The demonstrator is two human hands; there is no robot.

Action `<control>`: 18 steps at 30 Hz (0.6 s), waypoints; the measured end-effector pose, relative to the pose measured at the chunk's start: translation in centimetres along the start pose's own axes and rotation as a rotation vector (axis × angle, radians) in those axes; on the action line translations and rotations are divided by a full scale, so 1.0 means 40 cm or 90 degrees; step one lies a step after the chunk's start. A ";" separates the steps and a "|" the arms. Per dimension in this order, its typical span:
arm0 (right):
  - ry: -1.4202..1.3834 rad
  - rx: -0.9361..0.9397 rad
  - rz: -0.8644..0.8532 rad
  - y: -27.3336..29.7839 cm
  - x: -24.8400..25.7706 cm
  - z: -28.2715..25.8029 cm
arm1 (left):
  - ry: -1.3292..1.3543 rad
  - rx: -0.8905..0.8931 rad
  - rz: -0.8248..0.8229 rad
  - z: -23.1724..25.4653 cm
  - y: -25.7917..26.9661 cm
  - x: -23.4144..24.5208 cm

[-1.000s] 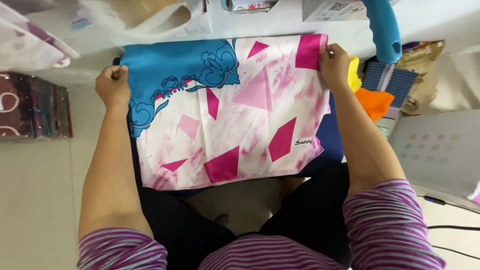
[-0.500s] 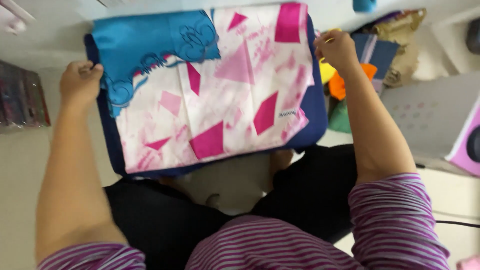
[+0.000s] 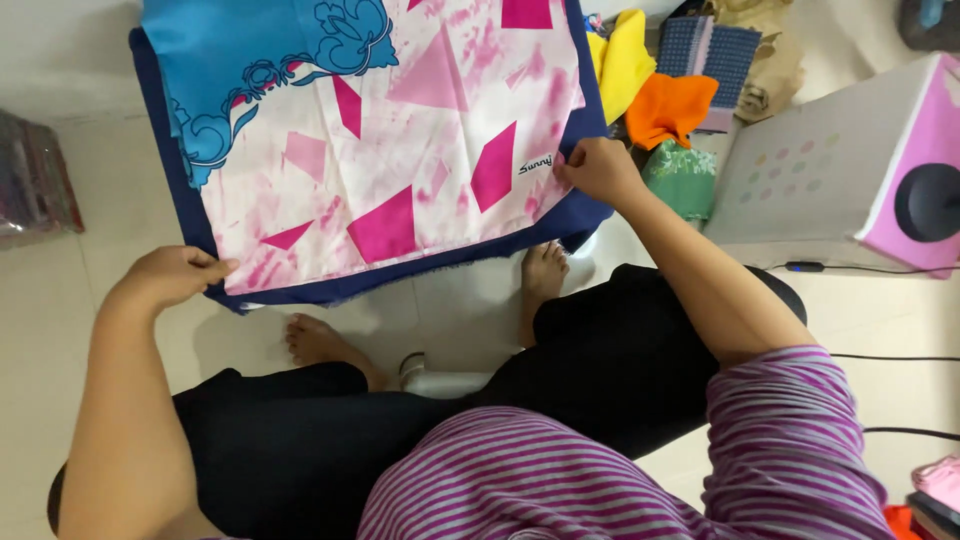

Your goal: A person is seen unfolding a colorful patterned scarf, smoothing it out on a blue chair, using a lint roller to clean it, and then refolding it.

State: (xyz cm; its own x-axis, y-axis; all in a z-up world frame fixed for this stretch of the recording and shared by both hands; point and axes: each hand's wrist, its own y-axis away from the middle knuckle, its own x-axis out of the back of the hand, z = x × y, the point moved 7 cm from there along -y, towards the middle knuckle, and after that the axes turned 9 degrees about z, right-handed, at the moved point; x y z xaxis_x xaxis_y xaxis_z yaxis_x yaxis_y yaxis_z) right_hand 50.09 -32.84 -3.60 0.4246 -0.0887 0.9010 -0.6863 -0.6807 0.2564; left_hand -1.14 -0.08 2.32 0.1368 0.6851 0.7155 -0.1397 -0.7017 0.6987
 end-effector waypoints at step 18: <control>-0.266 -0.121 -0.002 0.074 0.052 0.023 | 0.014 -0.010 0.030 -0.062 -0.069 -0.035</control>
State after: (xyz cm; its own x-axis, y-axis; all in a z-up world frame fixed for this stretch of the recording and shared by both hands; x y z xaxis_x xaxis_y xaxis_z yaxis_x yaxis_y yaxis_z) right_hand 49.50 -35.71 -1.29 0.6022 -0.3992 0.6914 -0.7641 -0.5390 0.3543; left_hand -3.40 1.37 -0.61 0.1074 0.6556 0.7475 -0.1602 -0.7306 0.6638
